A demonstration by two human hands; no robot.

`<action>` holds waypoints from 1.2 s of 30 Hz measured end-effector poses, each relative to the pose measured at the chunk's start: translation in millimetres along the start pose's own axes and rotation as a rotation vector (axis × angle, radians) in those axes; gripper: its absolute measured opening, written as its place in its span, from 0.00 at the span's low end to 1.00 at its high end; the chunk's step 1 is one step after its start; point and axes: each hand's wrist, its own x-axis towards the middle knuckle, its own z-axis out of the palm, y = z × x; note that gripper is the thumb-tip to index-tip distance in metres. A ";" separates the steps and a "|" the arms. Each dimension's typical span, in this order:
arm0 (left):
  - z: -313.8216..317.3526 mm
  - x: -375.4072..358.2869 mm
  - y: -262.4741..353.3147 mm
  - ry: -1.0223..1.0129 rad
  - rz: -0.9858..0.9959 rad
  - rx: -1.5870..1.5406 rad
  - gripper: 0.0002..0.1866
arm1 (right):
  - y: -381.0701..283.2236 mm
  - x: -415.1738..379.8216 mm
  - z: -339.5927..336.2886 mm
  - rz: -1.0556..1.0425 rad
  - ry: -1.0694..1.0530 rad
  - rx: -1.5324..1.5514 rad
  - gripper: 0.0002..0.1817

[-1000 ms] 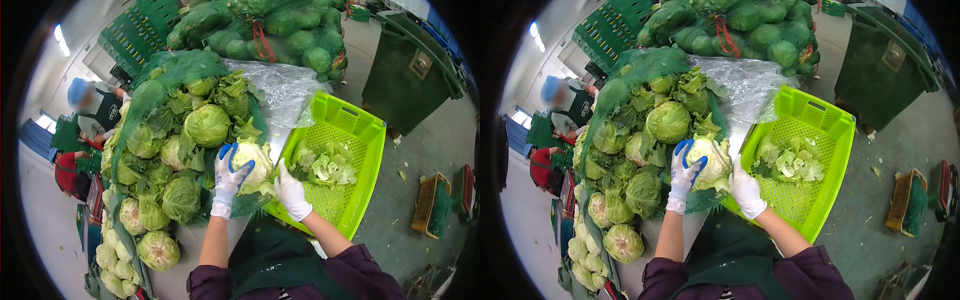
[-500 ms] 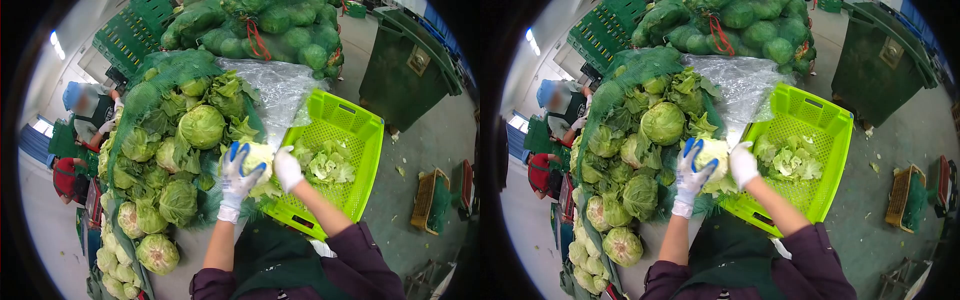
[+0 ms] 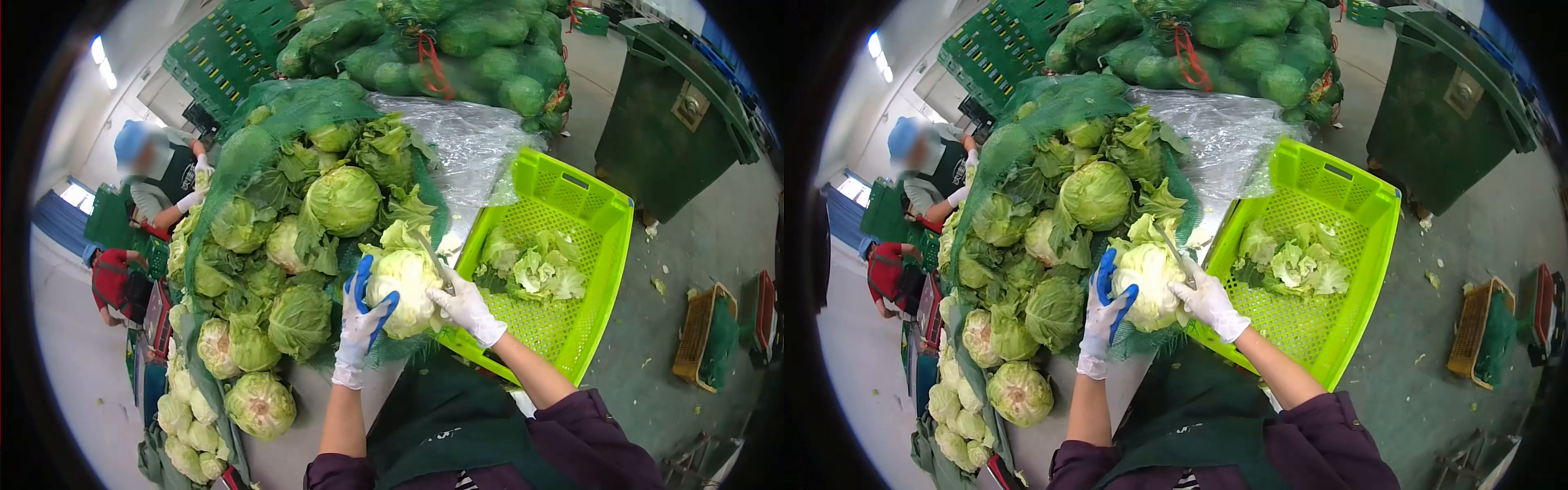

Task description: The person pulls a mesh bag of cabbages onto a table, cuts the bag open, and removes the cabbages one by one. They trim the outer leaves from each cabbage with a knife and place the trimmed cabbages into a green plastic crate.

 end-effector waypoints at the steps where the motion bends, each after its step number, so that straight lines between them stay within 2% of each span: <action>1: 0.7 -1.6 6.6 0.019 0.102 0.410 0.44 | 2.9 -0.9 1.8 -0.119 0.030 -0.102 0.40; 2: 8.0 -1.1 6.2 0.020 0.209 0.530 0.45 | 1.9 -2.5 3.3 -0.238 0.061 -0.204 0.41; 4: 13.6 1.7 0.6 0.038 0.155 0.362 0.44 | -0.4 -6.8 6.6 -0.241 0.092 -0.327 0.39; 6: 23.0 2.6 -1.4 0.083 0.099 0.302 0.42 | -15.6 -19.7 11.8 -0.196 0.248 -0.530 0.36; 8: 30.2 2.7 -3.6 0.128 0.043 0.244 0.41 | -17.4 -23.4 21.2 -0.223 0.290 -0.583 0.33; 11: 33.5 4.1 -13.5 0.157 0.171 0.437 0.39 | -6.5 -14.5 25.7 -0.136 0.325 -0.715 0.31; 13: 35.2 -1.3 -6.8 0.159 0.170 0.471 0.38 | 18.3 10.6 13.7 -0.436 0.549 -0.915 0.27; 14: 35.6 -2.9 -3.8 0.158 0.176 0.506 0.38 | 12.2 22.9 3.7 -0.226 0.537 -0.651 0.23; 15: 34.0 -3.4 -5.6 0.161 0.182 0.511 0.38 | 14.4 31.4 -3.1 -0.218 0.510 -0.631 0.23; 17: 28.6 -3.4 -10.0 0.179 0.143 0.162 0.39 | 12.4 36.8 -2.2 -0.214 0.488 -0.603 0.24; 18: 22.5 -4.0 -8.3 0.108 -0.014 -0.263 0.39 | 9.7 31.2 2.5 -0.220 0.392 -0.495 0.23; 19: 14.7 -4.3 -9.7 0.058 -0.010 -0.304 0.39 | 6.4 27.6 5.6 -0.224 0.297 -0.388 0.22; 20: 8.0 -5.3 -10.2 0.008 -0.005 -0.345 0.39 | 6.1 28.2 6.5 -0.225 0.295 -0.391 0.22; 22: -1.3 -8.3 -11.0 0.005 -0.023 -0.353 0.40 | 5.3 30.6 11.7 0.001 0.200 0.200 0.19; 23: -6.2 -5.7 -15.9 -0.027 0.057 -0.177 0.41 | 2.7 32.7 18.0 -0.025 0.277 0.223 0.14; 24: -11.4 -3.6 -20.6 -0.060 0.134 0.002 0.42 | 1.9 30.7 20.3 -0.031 0.274 0.226 0.14; 25: -17.1 -0.5 -25.0 -0.070 0.207 0.105 0.43 | 0.9 28.7 20.7 -0.175 0.394 0.075 0.14; 26: -17.9 4.4 -17.8 -0.070 0.212 0.106 0.43 | -8.7 23.3 19.6 -0.317 0.514 -0.080 0.13; 28: -13.3 12.9 13.9 -0.168 0.251 0.064 0.43 | -35.0 9.2 13.3 -0.308 0.528 -0.137 0.12; 29: -8.1 18.9 34.8 -0.187 0.219 0.137 0.44 | -36.5 7.2 11.9 -0.411 0.575 -0.150 0.11; 30: -3.0 26.9 29.1 -0.207 0.126 -0.038 0.45 | -38.3 7.4 9.5 -0.527 0.625 -0.162 0.10; 31: 6.1 32.4 24.5 -0.193 0.136 0.081 0.45 | -34.4 9.5 5.8 -0.630 0.635 -0.258 0.09; 33: 28.8 31.9 25.2 -0.122 0.157 0.407 0.47 | -27.9 11.1 3.7 -0.682 0.667 -0.327 0.09; 34: 34.1 34.9 8.5 -0.084 0.216 0.379 0.48 | -25.8 13.4 1.6 -0.733 0.698 -0.392 0.09; 35: 36.8 34.3 5.6 -0.075 0.228 0.339 0.49 | -24.1 13.8 -4.4 -0.635 0.761 -0.467 0.10; 36: 38.9 30.4 4.2 -0.066 0.232 0.300 0.49 | -18.7 19.7 -16.5 -0.545 0.799 -0.415 0.11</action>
